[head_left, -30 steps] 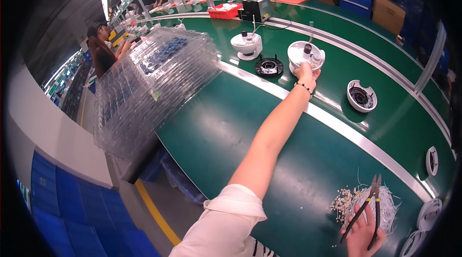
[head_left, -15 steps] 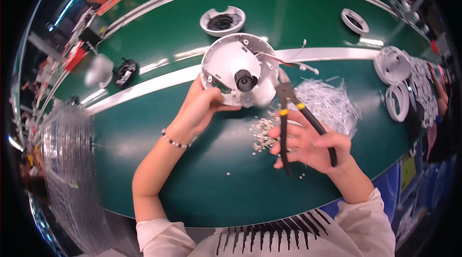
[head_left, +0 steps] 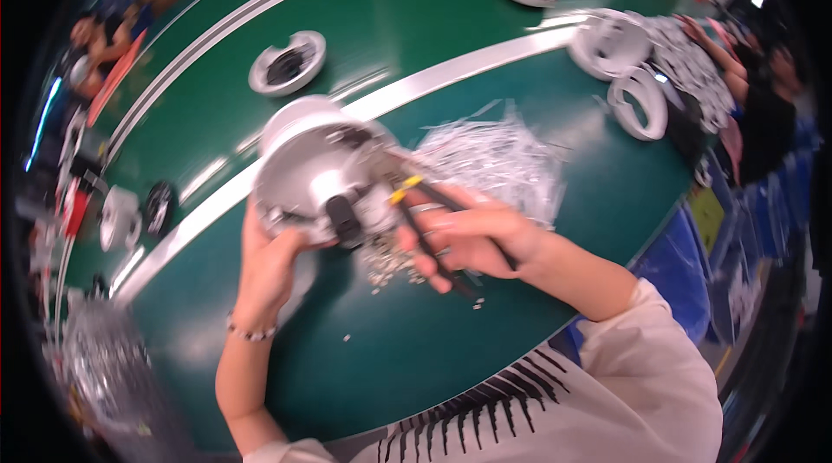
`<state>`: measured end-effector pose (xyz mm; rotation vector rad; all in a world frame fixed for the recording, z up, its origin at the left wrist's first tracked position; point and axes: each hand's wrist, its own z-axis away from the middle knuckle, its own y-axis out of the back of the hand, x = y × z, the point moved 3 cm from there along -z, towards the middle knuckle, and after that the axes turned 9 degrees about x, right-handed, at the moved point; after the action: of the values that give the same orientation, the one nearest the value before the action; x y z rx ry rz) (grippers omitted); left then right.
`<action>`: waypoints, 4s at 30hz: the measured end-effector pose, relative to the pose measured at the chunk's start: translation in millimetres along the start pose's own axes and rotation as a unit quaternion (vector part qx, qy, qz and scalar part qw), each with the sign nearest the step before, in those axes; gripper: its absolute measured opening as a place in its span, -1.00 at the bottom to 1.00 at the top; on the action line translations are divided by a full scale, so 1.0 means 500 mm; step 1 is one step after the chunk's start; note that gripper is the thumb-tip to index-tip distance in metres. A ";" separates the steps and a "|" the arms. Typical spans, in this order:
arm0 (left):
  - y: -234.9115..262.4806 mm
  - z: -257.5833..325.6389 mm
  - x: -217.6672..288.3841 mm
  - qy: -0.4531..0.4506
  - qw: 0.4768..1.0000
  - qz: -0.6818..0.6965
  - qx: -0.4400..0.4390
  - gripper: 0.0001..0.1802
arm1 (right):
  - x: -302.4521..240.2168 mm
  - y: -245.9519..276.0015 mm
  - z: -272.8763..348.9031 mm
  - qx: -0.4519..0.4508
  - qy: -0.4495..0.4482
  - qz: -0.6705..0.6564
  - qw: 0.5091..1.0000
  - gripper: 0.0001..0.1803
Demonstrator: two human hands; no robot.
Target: Assemble printed circuit boards and wiring into circular plastic housings on a factory assembly line.
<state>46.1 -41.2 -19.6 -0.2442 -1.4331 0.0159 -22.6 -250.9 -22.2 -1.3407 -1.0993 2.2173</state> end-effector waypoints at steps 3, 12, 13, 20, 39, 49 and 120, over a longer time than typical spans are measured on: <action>0.011 0.008 0.000 0.020 1.000 -0.016 0.014 -0.32 | 0.010 0.007 -0.025 -0.010 0.006 0.027 1.000 -0.64; -0.015 -0.028 0.026 -0.026 0.999 0.010 0.027 -0.34 | -0.015 0.001 -0.006 -0.028 0.024 0.060 0.998 -0.47; -0.013 -0.036 0.029 -0.031 0.999 0.014 0.034 -0.35 | -0.013 -0.004 -0.008 -0.040 0.018 0.060 0.997 -0.47; 0.092 -0.217 0.020 -0.001 0.964 0.241 0.110 -0.61 | -0.002 -0.023 0.009 -0.074 -0.007 0.064 0.995 -0.21; 0.439 -0.269 0.085 -0.303 0.802 -0.337 0.390 -0.74 | 0.195 -0.083 0.067 -0.271 0.292 0.728 0.557 -0.48; 0.648 -0.309 -0.015 -0.029 0.879 -0.298 0.371 -0.62 | 0.060 -0.050 0.059 -0.119 0.474 0.667 0.562 -0.60; 0.018 -0.015 -0.044 -0.201 0.971 0.130 0.002 -0.25 | -0.073 0.010 0.115 0.276 0.425 0.432 0.746 0.15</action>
<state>51.8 -37.1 -43.7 -0.4437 -1.7940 0.2978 -52.8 -302.1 11.0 -2.4016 0.5980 1.6655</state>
